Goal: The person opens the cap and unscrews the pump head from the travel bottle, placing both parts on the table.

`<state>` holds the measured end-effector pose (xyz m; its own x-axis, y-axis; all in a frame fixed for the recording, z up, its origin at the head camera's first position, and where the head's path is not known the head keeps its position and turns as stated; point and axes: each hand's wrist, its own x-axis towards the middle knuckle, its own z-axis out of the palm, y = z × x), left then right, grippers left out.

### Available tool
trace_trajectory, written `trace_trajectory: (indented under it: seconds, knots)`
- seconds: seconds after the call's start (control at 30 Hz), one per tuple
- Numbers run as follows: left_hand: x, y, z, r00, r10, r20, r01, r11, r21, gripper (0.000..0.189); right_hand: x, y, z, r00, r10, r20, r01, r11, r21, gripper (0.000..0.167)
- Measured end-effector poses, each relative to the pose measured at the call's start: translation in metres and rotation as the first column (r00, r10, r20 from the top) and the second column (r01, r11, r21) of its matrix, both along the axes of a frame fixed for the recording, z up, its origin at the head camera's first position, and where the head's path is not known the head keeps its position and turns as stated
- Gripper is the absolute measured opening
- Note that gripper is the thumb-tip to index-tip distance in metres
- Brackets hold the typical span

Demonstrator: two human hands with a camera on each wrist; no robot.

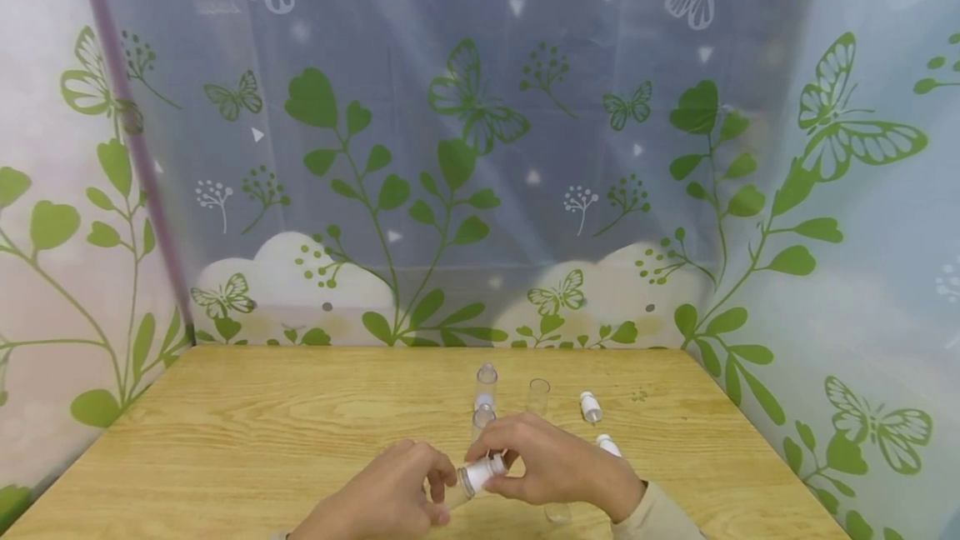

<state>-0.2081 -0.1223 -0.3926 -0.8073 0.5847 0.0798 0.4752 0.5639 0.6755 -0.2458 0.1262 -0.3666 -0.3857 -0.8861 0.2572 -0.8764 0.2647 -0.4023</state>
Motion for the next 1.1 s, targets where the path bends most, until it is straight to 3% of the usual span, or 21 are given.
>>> trace_trajectory:
  seconds: [0.6,1.1]
  knots:
    - [-0.0003,0.0006,0.0005,1.0,0.002,-0.002,-0.002,1.0,0.001,0.028,0.0008,-0.0001,0.0,0.999,-0.013,0.031,0.013,1.0,0.011,0.022]
    - [0.0,0.0015,-0.0024,1.0,-0.001,-0.014,0.001,1.0,0.006,0.03,-0.0016,0.0057,0.0035,0.989,-0.039,0.14,0.033,0.998,0.046,0.031]
